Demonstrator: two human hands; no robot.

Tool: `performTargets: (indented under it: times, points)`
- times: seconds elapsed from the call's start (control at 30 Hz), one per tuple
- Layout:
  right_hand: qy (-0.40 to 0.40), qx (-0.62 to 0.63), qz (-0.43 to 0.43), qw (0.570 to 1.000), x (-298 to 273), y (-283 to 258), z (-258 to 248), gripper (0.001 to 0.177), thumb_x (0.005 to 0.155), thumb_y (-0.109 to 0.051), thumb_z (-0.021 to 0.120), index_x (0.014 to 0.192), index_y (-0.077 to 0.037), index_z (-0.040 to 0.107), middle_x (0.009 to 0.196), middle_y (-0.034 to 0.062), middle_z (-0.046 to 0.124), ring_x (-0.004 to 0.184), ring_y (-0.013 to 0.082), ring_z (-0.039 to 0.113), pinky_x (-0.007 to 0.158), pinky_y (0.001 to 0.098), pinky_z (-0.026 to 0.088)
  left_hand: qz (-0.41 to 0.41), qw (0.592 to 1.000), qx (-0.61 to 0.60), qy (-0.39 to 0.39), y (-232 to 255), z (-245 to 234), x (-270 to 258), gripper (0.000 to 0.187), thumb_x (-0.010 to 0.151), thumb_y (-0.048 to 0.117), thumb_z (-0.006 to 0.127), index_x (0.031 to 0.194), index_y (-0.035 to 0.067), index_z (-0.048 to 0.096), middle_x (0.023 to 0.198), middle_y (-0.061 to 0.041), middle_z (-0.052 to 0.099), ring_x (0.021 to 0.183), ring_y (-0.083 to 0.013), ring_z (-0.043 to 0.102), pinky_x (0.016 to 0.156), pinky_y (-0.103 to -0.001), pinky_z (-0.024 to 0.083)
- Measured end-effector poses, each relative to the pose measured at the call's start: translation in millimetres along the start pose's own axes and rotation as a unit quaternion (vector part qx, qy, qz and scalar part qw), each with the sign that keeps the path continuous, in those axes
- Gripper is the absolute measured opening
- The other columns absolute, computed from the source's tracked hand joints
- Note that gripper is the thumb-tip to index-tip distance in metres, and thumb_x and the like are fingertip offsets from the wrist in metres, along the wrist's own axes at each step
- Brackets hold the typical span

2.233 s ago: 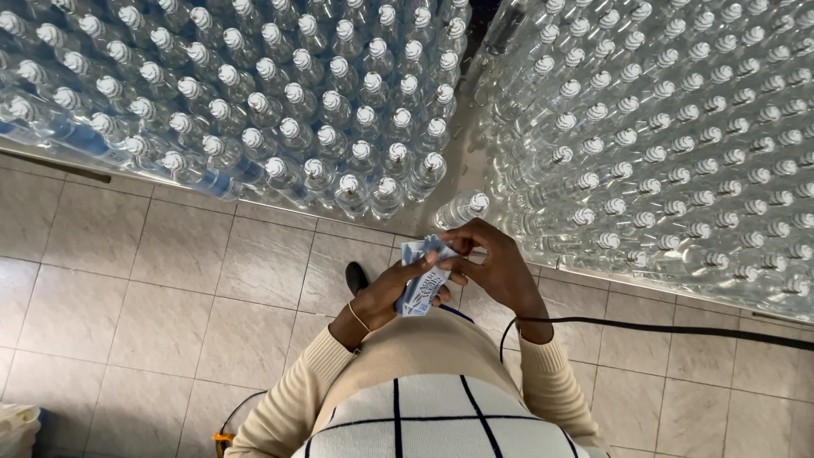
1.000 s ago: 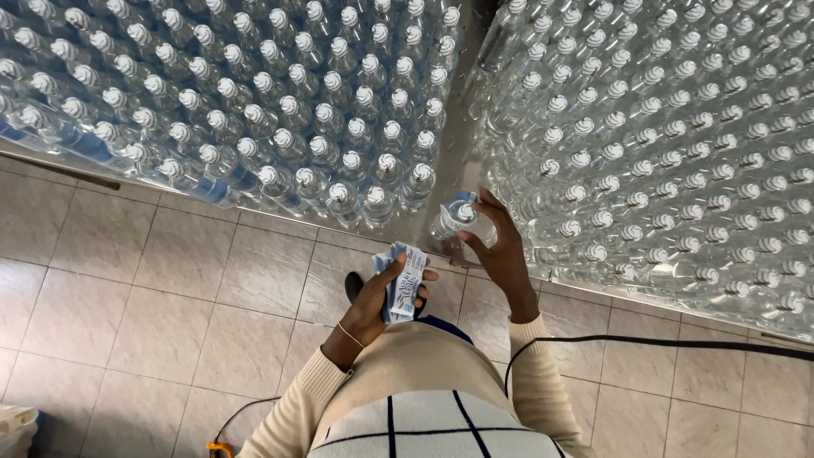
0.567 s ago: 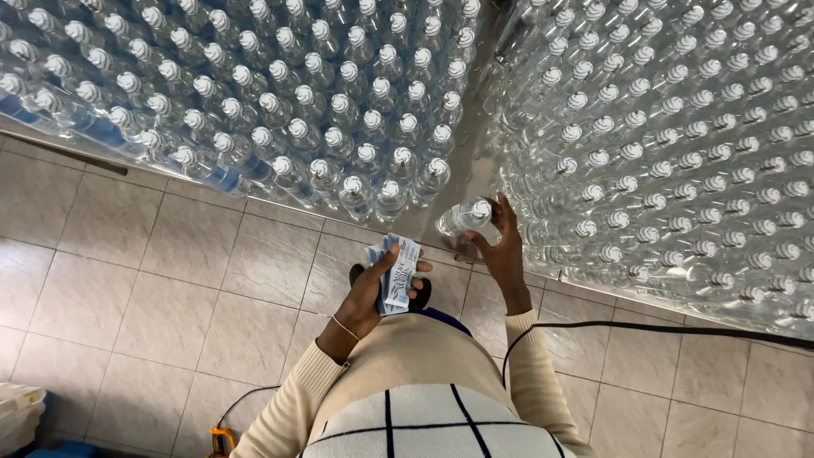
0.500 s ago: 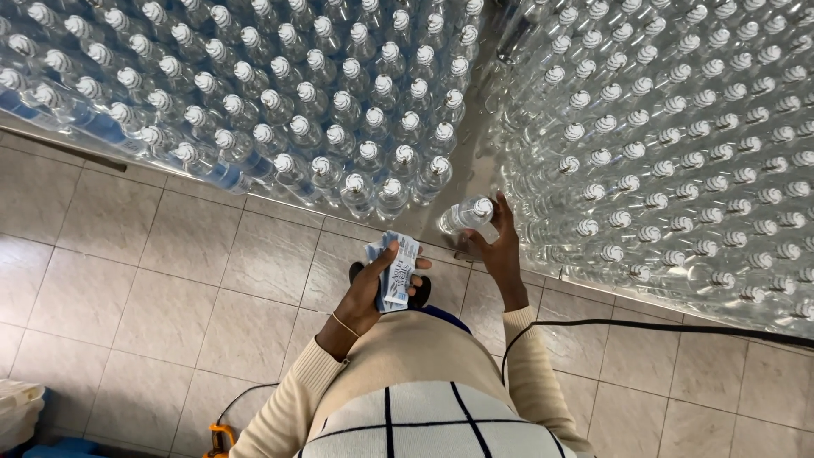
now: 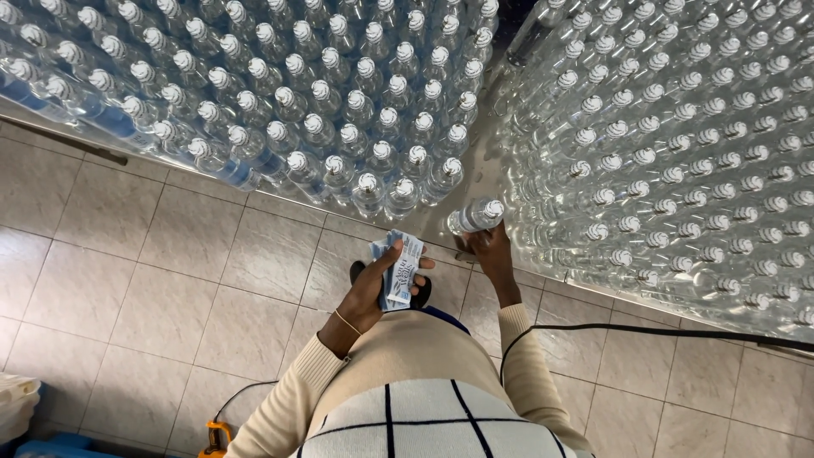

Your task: The person repeatedly picks up small plastic bottles from a large array on a table, applies a small rectangular label to each bottle, and places the labeled bottle back into the array. The person holds a stack of labels in the left hand and uses the right hand to apply them.

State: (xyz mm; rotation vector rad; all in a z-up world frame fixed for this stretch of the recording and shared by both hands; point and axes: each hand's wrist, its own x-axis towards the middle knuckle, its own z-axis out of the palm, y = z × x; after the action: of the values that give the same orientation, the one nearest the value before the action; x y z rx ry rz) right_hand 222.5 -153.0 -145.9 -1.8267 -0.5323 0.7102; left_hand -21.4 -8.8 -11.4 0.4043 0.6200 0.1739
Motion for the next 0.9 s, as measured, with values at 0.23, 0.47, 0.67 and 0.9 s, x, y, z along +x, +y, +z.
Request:
performTargets:
  times: [0.23,0.47,0.67,0.9]
  points:
    - [-0.006,-0.037,-0.035,0.999,12,22,20,0.083,0.091,-0.02,0.09,0.159,-0.005,0.044,0.153,0.0285,0.06,0.145,0.0468,0.054,0.122,0.0553,0.048,0.008,1.0,0.009,0.005,4,-10,-5,0.071,0.11,0.047,0.061,0.151,-0.01,0.056,0.126,-0.028,0.076,0.092,-0.0243,0.08,0.075,-0.034,0.072]
    - [-0.052,0.187,-0.001,0.981,14,15,73,0.105,0.087,-0.009,0.094,0.165,-0.014,0.024,0.159,0.0278,0.049,0.151,0.0468,0.048,0.126,0.0564,0.046,0.022,0.999,0.014,0.028,7,-20,-5,0.069,0.108,0.047,0.062,0.146,-0.01,0.06,0.124,-0.028,0.077,0.09,-0.0248,0.08,0.074,-0.034,0.071]
    - [0.036,0.073,-0.128,0.988,14,-4,38,0.084,0.089,-0.004,0.087,0.159,-0.007,0.04,0.155,0.0253,0.048,0.133,0.0435,0.061,0.109,0.0513,0.058,0.03,0.999,0.017,0.011,3,-25,-2,0.067,0.109,0.047,0.061,0.146,-0.009,0.061,0.124,-0.029,0.078,0.091,-0.0252,0.079,0.074,-0.035,0.07]
    - [0.314,-0.364,-0.088,0.872,62,-92,-80,0.061,0.116,-0.028,0.065,0.162,0.003,0.037,0.116,0.0176,0.058,0.099,0.0359,0.073,0.079,0.0559,0.062,0.026,0.999,0.03,0.007,5,-21,1,0.067,0.11,0.045,0.061,0.146,-0.012,0.059,0.125,-0.032,0.076,0.093,-0.0274,0.079,0.076,-0.037,0.071]
